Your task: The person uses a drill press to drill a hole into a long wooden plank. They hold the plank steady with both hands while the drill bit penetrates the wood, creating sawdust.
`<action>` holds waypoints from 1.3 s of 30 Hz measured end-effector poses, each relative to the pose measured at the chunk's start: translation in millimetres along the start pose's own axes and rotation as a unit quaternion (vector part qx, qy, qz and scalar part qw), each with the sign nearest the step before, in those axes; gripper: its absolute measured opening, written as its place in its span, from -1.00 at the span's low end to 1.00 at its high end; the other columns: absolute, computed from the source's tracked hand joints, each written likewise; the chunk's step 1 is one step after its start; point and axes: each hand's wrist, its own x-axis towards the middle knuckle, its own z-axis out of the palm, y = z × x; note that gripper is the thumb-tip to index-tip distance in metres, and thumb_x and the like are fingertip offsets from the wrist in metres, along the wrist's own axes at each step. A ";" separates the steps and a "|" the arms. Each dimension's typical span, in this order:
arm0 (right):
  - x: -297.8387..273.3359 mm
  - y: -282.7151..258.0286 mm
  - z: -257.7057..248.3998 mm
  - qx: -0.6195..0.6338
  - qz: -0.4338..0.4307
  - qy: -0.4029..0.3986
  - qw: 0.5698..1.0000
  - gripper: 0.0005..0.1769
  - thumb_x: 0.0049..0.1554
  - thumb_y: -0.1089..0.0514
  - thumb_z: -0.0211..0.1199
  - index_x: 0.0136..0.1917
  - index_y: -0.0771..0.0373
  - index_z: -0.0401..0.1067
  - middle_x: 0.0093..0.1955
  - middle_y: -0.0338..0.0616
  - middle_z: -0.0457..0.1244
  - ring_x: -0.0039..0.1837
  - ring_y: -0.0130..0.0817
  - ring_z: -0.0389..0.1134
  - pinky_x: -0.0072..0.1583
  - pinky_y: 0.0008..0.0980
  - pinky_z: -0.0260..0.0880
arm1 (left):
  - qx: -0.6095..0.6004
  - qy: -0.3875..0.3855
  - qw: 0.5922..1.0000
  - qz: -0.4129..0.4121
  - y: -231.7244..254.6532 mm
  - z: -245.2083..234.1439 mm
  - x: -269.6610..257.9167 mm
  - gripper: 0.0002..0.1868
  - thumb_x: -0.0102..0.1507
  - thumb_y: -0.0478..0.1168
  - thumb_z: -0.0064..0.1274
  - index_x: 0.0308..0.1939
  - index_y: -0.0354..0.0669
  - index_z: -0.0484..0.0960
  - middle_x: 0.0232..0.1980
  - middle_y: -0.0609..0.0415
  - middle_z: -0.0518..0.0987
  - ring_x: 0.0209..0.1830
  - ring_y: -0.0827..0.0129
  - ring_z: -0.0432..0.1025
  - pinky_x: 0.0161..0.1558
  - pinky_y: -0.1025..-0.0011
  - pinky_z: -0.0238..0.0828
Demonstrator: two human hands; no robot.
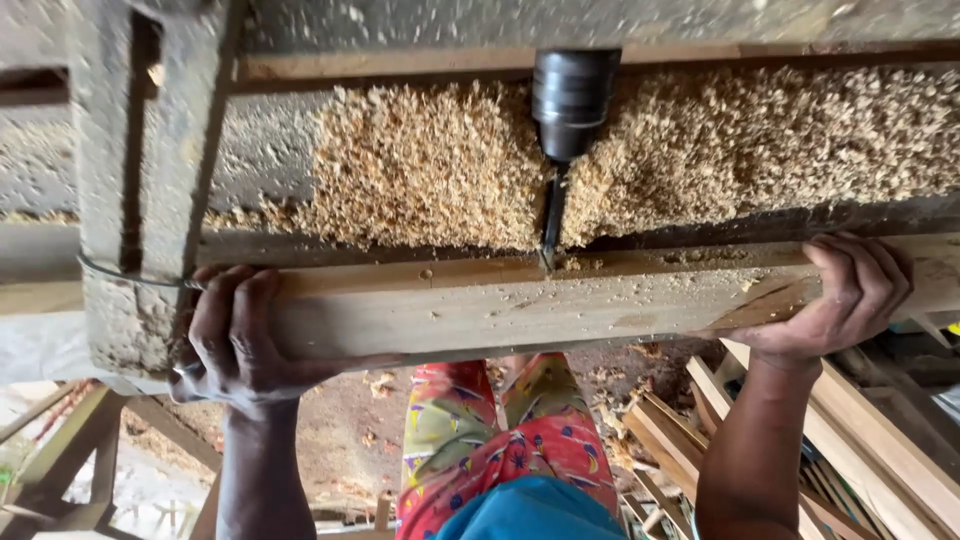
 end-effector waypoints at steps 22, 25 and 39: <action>-0.2 10.7 4.3 -0.033 -0.002 0.004 0.999 0.33 0.06 -0.72 -0.45 -0.05 0.62 0.56 0.03 0.30 0.26 0.12 0.20 0.29 0.22 0.15 0.33 | 0.117 -0.035 0.992 -0.026 -8.2 5.1 -22.0 0.13 0.16 0.67 -0.62 -0.12 -0.18 0.80 -0.03 -0.07 0.75 -0.17 0.21 0.75 -0.04 0.53 0.18; 7.3 9.1 3.4 -0.026 -0.009 0.007 1.000 0.28 0.09 -0.69 -0.43 -0.08 0.63 0.53 0.03 0.30 0.25 0.12 0.21 0.29 0.20 0.14 0.33 | 0.117 -0.037 0.992 -0.028 -9.4 3.2 -22.1 0.12 0.15 0.67 -0.58 -0.09 -0.18 0.80 0.00 -0.06 0.73 -0.14 0.17 0.76 -0.21 0.57 0.32; 35.4 -21.2 -14.3 -0.019 -0.008 -0.048 0.999 0.31 0.01 -0.76 -0.22 0.18 0.60 0.47 0.16 0.28 0.15 0.25 0.25 0.16 0.28 0.21 0.20 | 0.186 -0.098 0.977 -0.046 -25.8 10.2 -67.1 0.40 0.06 0.92 -0.73 0.41 0.02 0.64 0.26 0.04 0.78 0.42 0.21 0.59 0.69 0.07 -0.55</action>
